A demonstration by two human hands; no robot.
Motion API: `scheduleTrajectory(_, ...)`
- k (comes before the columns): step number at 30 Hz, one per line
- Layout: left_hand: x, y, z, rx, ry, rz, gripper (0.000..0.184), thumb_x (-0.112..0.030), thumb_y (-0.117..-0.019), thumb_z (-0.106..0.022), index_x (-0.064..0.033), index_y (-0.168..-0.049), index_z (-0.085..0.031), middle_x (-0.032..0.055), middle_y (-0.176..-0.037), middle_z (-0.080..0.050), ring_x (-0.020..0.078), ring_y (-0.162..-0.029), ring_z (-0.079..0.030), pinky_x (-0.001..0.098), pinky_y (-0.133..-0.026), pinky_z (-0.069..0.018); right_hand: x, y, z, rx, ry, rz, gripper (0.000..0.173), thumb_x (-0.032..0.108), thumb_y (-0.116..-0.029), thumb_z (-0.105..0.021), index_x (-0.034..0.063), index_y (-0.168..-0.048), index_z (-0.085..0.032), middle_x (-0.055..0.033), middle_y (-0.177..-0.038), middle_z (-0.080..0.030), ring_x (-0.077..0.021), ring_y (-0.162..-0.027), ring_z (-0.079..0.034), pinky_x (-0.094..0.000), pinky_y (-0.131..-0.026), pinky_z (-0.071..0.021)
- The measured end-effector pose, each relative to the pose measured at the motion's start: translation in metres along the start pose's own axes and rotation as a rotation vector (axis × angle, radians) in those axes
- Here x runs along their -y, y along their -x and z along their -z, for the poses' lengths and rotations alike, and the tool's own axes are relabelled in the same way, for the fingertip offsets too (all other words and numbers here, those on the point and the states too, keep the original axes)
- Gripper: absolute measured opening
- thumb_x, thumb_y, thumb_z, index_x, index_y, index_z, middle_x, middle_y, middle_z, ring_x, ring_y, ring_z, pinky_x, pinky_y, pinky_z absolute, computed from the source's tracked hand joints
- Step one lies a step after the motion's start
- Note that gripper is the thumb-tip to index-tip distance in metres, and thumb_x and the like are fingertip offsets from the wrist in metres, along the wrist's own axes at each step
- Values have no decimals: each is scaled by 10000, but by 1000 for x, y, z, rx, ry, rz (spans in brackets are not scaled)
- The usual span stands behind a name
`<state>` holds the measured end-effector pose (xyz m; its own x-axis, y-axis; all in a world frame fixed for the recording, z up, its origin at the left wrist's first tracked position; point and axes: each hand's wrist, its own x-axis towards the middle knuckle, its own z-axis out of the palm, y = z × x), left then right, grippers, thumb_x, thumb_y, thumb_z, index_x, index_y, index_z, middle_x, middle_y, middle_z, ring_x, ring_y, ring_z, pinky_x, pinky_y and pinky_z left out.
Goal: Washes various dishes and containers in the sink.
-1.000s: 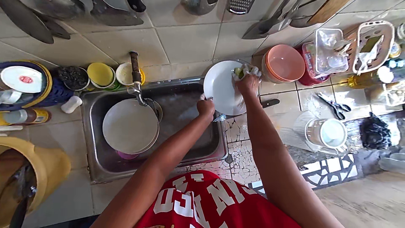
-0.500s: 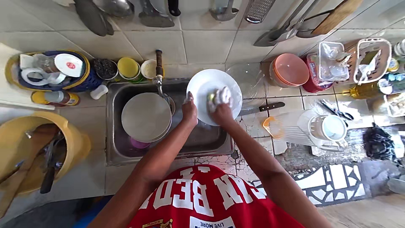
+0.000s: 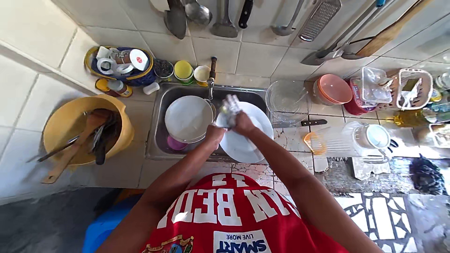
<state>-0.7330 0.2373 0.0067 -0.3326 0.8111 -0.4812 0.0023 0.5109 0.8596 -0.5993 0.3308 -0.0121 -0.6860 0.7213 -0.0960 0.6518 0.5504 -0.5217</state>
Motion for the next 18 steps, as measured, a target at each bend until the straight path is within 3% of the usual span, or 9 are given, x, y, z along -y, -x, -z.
scheduleTrajectory(2, 1, 6, 9, 62, 5, -11, 318, -30, -895, -726, 6, -1200, -642, 156, -1175, -675, 231, -1099, -638, 456, -960, -527, 10, -11, -18, -45, 50, 308, 482, 289, -915, -677, -56, -1251, -679, -268, -1336, -642, -409, -1328, -564, -545, -1140, -423)
scheduleTrajectory(4, 4, 7, 16, 55, 36, -28, 362, -10, -874, -740, 18, -1220, -637, 158, -1183, -684, 228, -1113, -648, 446, -978, -535, 12, -21, -12, -138, 113, 341, 408, 278, -966, -611, 10, -1262, -699, -215, -1342, -658, -379, -1317, -578, -552, -1113, -442)
scheduleTrajectory(5, 5, 8, 18, 25, 67, -30, 383, 5, -865, -744, 17, -1234, -640, 159, -1182, -693, 228, -1112, -659, 441, -981, -543, 11, -22, -5, -191, 147, 232, 371, 270, -984, -591, 27, -1236, -714, -197, -1307, -681, -370, -1266, -613, -558, -1067, -472)
scheduleTrajectory(7, 5, 15, 18, -83, 124, -11, 369, -11, -879, -745, 10, -1235, -650, 159, -1186, -694, 229, -1121, -658, 443, -992, -535, 3, -20, 12, -164, 189, -203, 414, 346, -1000, -558, 55, -1257, -703, -186, -1258, -704, -384, -1179, -668, -615, -947, -532)
scheduleTrajectory(8, 5, 18, 18, -155, 157, 4, 349, -33, -895, -741, 7, -1231, -654, 155, -1192, -692, 227, -1130, -651, 440, -998, -528, -3, -20, 19, -114, 154, -414, 445, 388, -1002, -541, 53, -1251, -696, -213, -1240, -702, -427, -1156, -667, -670, -906, -521)
scheduleTrajectory(9, 6, 19, 16, -221, 188, 26, 337, -57, -916, -731, 9, -1236, -649, 157, -1207, -684, 231, -1148, -638, 441, -1007, -515, -10, -21, 21, -65, 108, -577, 478, 431, -1016, -512, 51, -1239, -697, -238, -1243, -692, -460, -1167, -650, -711, -905, -498)
scheduleTrajectory(11, 10, 21, 17, -258, 180, 93, 359, -109, -947, -718, 23, -1266, -618, 179, -1263, -654, 265, -1209, -606, 468, -1036, -494, -16, -24, 20, 17, 53, -728, 523, 464, -1049, -447, 49, -1251, -691, -249, -1293, -666, -470, -1227, -613, -727, -948, -464)
scheduleTrajectory(14, 9, 14, 38, -102, 62, 246, 390, -161, -926, -732, 53, -1230, -614, 235, -1248, -635, 352, -1186, -599, 570, -986, -494, -7, -38, 24, 77, 111, -646, 459, 394, -1034, -504, 31, -1242, -691, -252, -1288, -668, -460, -1219, -622, -715, -952, -473)
scheduleTrajectory(18, -8, 0, 61, 102, -82, 215, 377, -151, -931, -710, 43, -1242, -619, 215, -1224, -663, 320, -1152, -635, 548, -977, -517, 37, -45, 23, 94, 267, -143, 391, 291, -992, -566, -8, -1212, -690, -250, -1227, -691, -447, -1159, -656, -677, -917, -507)
